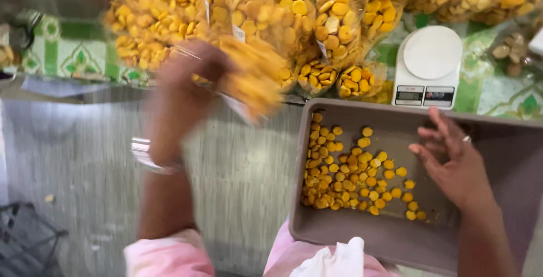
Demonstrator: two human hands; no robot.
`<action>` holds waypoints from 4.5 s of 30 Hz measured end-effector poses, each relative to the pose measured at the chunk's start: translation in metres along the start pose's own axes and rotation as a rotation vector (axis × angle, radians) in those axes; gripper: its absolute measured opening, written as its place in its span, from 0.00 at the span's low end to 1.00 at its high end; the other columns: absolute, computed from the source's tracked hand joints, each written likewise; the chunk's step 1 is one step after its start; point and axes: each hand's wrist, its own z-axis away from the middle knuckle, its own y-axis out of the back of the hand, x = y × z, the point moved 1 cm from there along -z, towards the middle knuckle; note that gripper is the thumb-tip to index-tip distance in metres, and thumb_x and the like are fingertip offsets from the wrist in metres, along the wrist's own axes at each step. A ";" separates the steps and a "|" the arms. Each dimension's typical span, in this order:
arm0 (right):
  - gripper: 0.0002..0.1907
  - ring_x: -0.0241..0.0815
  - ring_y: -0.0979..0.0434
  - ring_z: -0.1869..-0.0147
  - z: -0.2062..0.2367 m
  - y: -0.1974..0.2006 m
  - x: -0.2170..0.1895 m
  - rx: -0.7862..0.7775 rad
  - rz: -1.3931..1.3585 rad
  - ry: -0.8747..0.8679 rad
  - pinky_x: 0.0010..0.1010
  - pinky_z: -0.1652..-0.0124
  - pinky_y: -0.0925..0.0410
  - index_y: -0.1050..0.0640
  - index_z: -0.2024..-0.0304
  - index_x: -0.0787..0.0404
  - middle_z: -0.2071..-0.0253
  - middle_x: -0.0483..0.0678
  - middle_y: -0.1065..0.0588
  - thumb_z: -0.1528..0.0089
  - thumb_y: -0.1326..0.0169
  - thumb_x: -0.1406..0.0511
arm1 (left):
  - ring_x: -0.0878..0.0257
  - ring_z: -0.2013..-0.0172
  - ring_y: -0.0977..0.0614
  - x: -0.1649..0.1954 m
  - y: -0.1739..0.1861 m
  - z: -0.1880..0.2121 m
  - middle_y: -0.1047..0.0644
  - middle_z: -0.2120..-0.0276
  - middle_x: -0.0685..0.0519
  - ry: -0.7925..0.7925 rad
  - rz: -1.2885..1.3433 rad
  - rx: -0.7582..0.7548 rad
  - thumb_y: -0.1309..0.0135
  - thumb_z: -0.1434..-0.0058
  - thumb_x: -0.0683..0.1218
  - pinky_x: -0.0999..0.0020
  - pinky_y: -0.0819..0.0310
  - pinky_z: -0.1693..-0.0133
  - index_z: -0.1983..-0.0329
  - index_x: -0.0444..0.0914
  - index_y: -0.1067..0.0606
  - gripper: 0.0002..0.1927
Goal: The person scoops yellow pita chips from a large bin into clear plastic bags. They place the filled bags on a digital scale to weigh them, then set the bags aside. The person repeats this process for several bags.
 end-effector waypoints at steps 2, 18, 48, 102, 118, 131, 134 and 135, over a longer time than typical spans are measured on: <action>0.43 0.45 0.27 0.37 0.025 -0.008 0.030 0.002 -0.087 -0.097 0.30 0.49 0.28 0.39 0.26 0.53 0.26 0.50 0.38 0.42 0.44 0.76 | 0.60 0.65 0.16 -0.033 0.041 -0.020 0.21 0.65 0.49 -0.111 -0.334 0.077 0.43 0.36 0.28 0.68 0.22 0.62 0.59 0.32 0.24 0.08; 0.33 0.40 0.22 0.43 0.111 -0.003 0.117 0.065 0.038 -0.294 0.30 0.52 0.26 0.32 0.32 0.56 0.31 0.50 0.32 0.40 0.42 0.67 | 0.39 0.36 0.27 -0.281 0.003 -0.090 0.30 0.31 0.36 -0.022 -0.588 0.070 0.49 0.35 0.28 0.49 0.31 0.39 0.24 0.36 0.34 0.35; 0.12 0.58 0.21 0.53 -0.048 0.138 0.341 0.364 0.818 0.061 0.47 0.49 0.29 0.16 0.55 0.57 0.59 0.56 0.20 0.33 0.51 0.65 | 0.60 0.45 0.18 0.114 -0.322 0.299 0.35 0.28 0.50 0.605 0.087 -0.223 0.47 0.40 0.31 0.69 0.19 0.52 0.31 0.41 0.34 0.33; 0.06 0.50 0.21 0.54 -0.048 0.147 0.328 0.766 0.036 0.007 0.39 0.52 0.29 0.24 0.55 0.65 0.58 0.53 0.23 0.26 0.51 0.68 | 0.63 0.49 0.18 0.088 -0.367 0.240 0.31 0.29 0.51 0.745 0.365 -0.048 0.44 0.35 0.39 0.70 0.22 0.51 0.30 0.39 0.32 0.29; 0.04 0.47 0.22 0.52 0.029 0.058 0.214 -0.121 0.003 0.228 0.40 0.50 0.29 0.19 0.66 0.57 0.62 0.47 0.22 0.37 0.43 0.69 | 0.47 0.50 0.17 0.118 -0.423 0.161 0.21 0.46 0.38 1.153 1.317 0.111 0.46 0.39 0.38 0.55 0.20 0.51 0.39 0.29 0.31 0.24; 0.18 0.65 0.23 0.47 -0.193 0.099 0.328 0.311 0.429 -0.034 0.51 0.45 0.31 0.18 0.51 0.64 0.51 0.63 0.21 0.29 0.47 0.56 | 0.61 0.54 0.16 0.112 -0.414 0.240 0.18 0.53 0.50 1.238 1.175 0.371 0.41 0.41 0.34 0.65 0.22 0.51 0.45 0.32 0.25 0.20; 0.17 0.65 0.22 0.51 -0.214 0.085 0.319 0.334 0.587 -0.134 0.53 0.50 0.31 0.18 0.56 0.64 0.55 0.63 0.20 0.33 0.45 0.56 | 0.61 0.52 0.17 0.119 -0.414 0.236 0.18 0.52 0.50 1.202 1.228 0.359 0.41 0.40 0.33 0.65 0.23 0.48 0.44 0.32 0.25 0.19; 0.18 0.66 0.22 0.54 -0.220 0.080 0.318 0.363 0.666 -0.124 0.54 0.54 0.31 0.18 0.57 0.64 0.56 0.63 0.20 0.35 0.44 0.56 | 0.61 0.52 0.17 0.120 -0.413 0.234 0.18 0.51 0.50 1.216 1.232 0.346 0.41 0.40 0.34 0.65 0.23 0.48 0.44 0.32 0.25 0.19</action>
